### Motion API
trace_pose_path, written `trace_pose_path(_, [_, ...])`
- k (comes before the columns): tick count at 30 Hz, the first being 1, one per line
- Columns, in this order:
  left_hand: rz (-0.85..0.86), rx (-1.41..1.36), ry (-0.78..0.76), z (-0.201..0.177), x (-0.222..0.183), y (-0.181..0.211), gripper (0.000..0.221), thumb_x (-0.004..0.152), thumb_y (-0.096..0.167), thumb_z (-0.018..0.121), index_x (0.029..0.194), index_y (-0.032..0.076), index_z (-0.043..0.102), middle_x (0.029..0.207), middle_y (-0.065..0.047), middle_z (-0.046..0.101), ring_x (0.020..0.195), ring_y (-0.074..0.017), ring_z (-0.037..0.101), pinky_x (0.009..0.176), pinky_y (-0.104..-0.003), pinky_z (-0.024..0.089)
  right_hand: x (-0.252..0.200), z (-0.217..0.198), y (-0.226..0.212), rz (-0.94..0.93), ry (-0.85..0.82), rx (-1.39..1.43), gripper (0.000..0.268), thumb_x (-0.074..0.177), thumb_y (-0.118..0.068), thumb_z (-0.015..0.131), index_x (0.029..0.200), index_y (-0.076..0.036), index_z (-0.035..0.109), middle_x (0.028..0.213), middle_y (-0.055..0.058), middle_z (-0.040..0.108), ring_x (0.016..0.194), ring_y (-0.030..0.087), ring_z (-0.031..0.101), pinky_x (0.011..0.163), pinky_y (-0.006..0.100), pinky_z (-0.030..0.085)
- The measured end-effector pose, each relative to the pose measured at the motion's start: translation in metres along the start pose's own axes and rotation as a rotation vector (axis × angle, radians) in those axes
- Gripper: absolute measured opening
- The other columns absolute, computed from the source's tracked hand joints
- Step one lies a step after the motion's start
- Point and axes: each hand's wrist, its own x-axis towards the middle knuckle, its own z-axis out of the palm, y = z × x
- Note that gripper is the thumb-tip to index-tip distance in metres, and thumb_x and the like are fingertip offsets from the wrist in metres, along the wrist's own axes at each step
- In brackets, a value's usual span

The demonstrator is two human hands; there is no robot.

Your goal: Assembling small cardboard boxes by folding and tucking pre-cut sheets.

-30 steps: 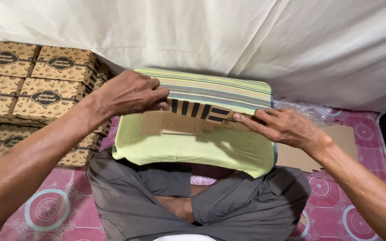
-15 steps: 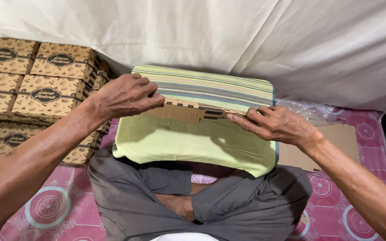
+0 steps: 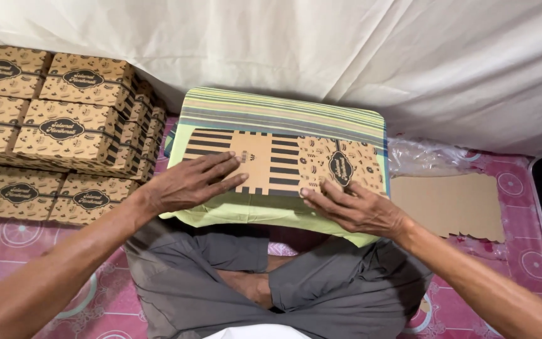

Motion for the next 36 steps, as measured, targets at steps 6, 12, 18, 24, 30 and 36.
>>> trace_pose_path(6, [-0.063, -0.002, -0.001, 0.023, -0.016, 0.011, 0.046, 0.104, 0.010, 0.047, 0.150, 0.012, 0.052, 0.146, -0.024, 0.055, 0.135, -0.0400, 0.054, 0.106, -0.046, 0.049, 0.000, 0.013, -0.016, -0.008, 0.100, 0.132, 0.043, 0.094, 0.004, 0.055, 0.134, -0.011, 0.062, 0.149, 0.011, 0.056, 0.098, 0.025, 0.059, 0.057, 0.030, 0.046])
trace_pose_path(12, [-0.101, 0.003, 0.091, 0.029, -0.016, 0.017, 0.045, 0.106, 0.015, 0.047, 0.150, 0.014, 0.053, 0.145, -0.022, 0.057, 0.135, -0.0396, 0.055, 0.112, -0.046, 0.046, -0.004, 0.012, -0.016, -0.008, 0.041, 0.133, 0.046, 0.093, 0.002, 0.056, 0.136, -0.013, 0.060, 0.152, 0.007, 0.053, 0.102, 0.024, 0.056, 0.056, 0.029, 0.045])
trace_pose_path(18, [-0.106, 0.011, 0.128, 0.037, -0.018, 0.002, 0.041, 0.105, 0.021, 0.052, 0.144, 0.013, 0.060, 0.139, -0.022, 0.062, 0.130, -0.0401, 0.059, 0.111, -0.047, 0.047, -0.007, 0.030, -0.021, 0.005, 0.044, 0.109, 0.037, 0.095, 0.000, 0.058, 0.130, -0.012, 0.064, 0.153, 0.006, 0.052, 0.101, 0.024, 0.056, 0.055, 0.028, 0.046])
trace_pose_path(24, [-0.164, 0.004, 0.037, 0.042, -0.024, 0.016, 0.045, 0.105, 0.025, 0.052, 0.148, 0.016, 0.055, 0.143, -0.020, 0.059, 0.135, -0.0390, 0.055, 0.114, -0.048, 0.044, 0.006, 0.007, -0.019, -0.030, -0.027, 0.181, 0.039, 0.092, -0.005, 0.058, 0.131, -0.010, 0.063, 0.144, 0.009, 0.057, 0.102, 0.026, 0.056, 0.063, 0.032, 0.048])
trace_pose_path(30, [-0.316, 0.064, -0.283, 0.037, -0.027, 0.045, 0.069, 0.103, 0.059, 0.034, 0.156, 0.016, 0.040, 0.159, -0.022, 0.040, 0.150, -0.0399, 0.034, 0.124, -0.060, 0.021, 0.000, 0.013, -0.020, -0.070, -0.119, 0.300, 0.039, 0.093, -0.010, 0.057, 0.132, -0.012, 0.059, 0.153, 0.012, 0.048, 0.109, 0.028, 0.053, 0.073, 0.036, 0.050])
trace_pose_path(36, [-0.493, 0.208, -0.221, 0.045, -0.017, 0.084, 0.079, 0.101, 0.061, 0.032, 0.160, 0.009, 0.032, 0.162, -0.024, 0.035, 0.152, -0.0421, 0.029, 0.124, -0.064, 0.016, 0.009, 0.036, -0.080, 0.238, -0.071, 0.439, 0.052, 0.102, -0.044, 0.046, 0.139, -0.009, 0.059, 0.131, 0.016, 0.064, 0.129, 0.030, 0.056, 0.117, 0.052, 0.036])
